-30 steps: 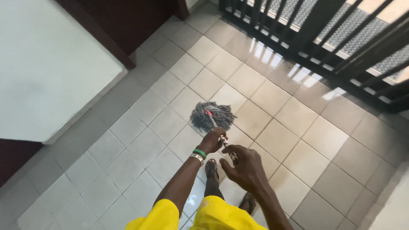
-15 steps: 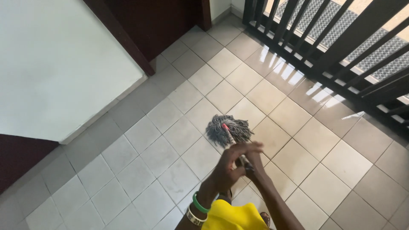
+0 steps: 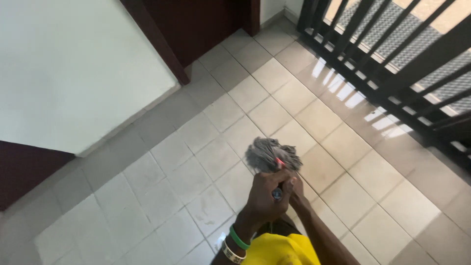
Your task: The recorder is mopping the tiled floor of a hallway and opens a door to continue.
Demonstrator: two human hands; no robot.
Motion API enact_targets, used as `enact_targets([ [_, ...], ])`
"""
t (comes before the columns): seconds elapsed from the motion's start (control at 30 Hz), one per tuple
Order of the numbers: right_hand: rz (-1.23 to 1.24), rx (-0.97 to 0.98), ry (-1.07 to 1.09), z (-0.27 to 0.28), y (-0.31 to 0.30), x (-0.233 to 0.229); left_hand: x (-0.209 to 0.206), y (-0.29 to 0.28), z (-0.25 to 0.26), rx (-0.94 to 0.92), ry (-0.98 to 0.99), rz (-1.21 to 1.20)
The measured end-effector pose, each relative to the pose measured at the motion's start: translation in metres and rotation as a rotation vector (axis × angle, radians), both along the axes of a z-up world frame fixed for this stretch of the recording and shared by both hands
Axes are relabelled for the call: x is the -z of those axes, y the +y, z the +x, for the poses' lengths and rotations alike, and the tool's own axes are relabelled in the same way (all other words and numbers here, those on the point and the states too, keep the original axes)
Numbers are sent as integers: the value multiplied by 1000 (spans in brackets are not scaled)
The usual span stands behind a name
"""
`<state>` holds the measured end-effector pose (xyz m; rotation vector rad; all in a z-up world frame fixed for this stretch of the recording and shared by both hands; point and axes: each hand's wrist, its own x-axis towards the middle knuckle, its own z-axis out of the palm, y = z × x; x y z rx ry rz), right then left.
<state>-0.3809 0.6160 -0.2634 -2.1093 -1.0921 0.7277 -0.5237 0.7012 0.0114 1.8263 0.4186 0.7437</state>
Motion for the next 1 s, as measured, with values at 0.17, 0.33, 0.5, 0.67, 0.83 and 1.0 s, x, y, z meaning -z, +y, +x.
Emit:
enact_targets([
  [0.17,-107,-110,-131,0,4,30,31,19,-6,-88,83,-282],
  [0.33,-304,19,-176,-7,3,-2,117,25,0,99,-16,-408],
  [0.5,-139,15,-286,19,-13,141,108,53,18,267,45,-291],
  [0.67,-100,13,-246,23,42,162,76,115,30,404,107,-217],
  [0.83,-50,-35,-193,35,139,119,72,180,38,423,184,209],
  [1.0,-12,-80,-137,43,210,97,89,243,48,446,262,200],
])
